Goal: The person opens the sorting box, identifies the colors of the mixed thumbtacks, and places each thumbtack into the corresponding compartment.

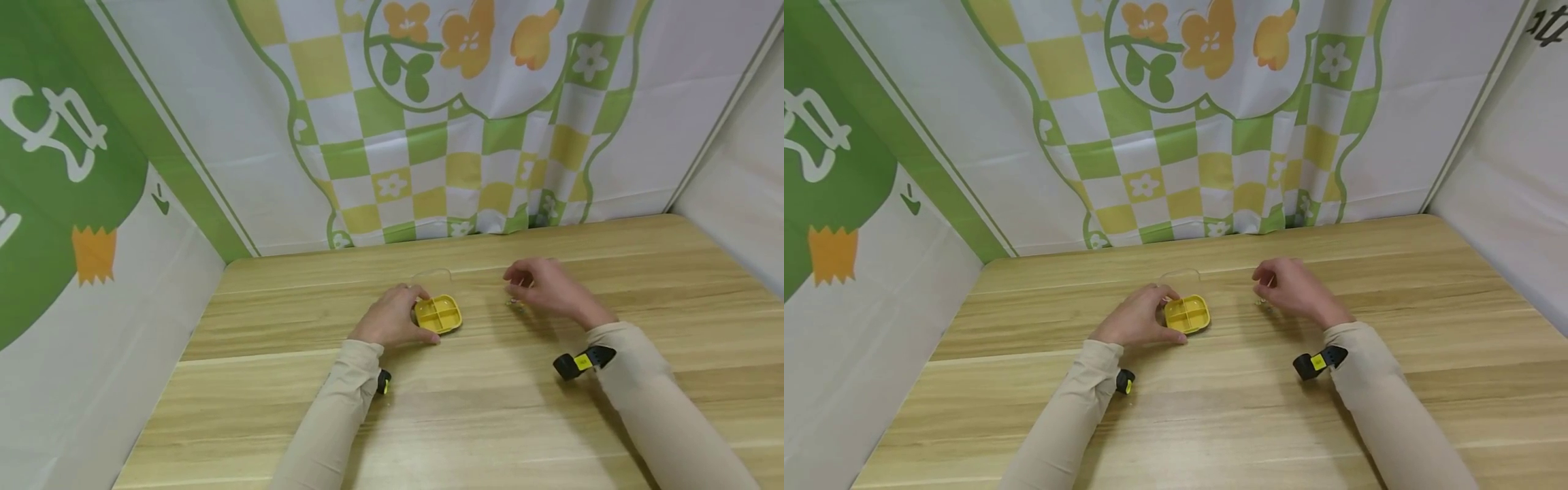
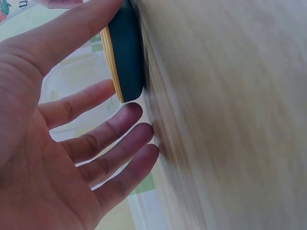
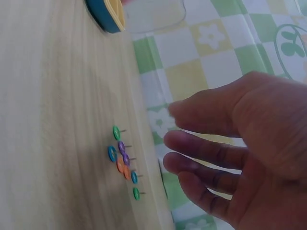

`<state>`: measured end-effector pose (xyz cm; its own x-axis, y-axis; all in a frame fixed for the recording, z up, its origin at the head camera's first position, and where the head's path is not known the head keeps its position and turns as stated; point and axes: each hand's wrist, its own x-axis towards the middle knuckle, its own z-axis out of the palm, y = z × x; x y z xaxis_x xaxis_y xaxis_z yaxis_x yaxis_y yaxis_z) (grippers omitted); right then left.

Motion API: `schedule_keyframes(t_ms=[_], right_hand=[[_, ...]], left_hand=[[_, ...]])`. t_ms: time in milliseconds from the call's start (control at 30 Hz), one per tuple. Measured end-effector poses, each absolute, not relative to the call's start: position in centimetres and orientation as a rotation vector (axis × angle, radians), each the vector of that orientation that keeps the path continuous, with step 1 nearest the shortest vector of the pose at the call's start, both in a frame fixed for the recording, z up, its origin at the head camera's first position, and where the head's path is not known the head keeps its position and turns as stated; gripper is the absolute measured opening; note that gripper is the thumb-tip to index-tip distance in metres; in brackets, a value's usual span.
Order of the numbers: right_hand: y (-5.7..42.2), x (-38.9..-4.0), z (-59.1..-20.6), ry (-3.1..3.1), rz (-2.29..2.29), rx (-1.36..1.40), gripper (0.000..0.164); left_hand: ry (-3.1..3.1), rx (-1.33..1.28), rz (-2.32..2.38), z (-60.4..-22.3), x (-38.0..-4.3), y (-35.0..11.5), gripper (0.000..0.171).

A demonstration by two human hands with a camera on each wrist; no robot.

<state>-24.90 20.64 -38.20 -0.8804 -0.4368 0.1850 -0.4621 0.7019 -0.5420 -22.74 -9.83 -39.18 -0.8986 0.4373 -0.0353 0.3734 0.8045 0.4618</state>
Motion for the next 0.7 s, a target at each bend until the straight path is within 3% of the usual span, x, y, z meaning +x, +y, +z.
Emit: schedule_keyframes(t_ms=[700], right_hand=[[22.5,-25.0,-37.7,-2.990,0.773,0.833,0.010]], left_hand=[[2.880,0.661,0.641,-39.3,-22.8,-9.7,0.072]])
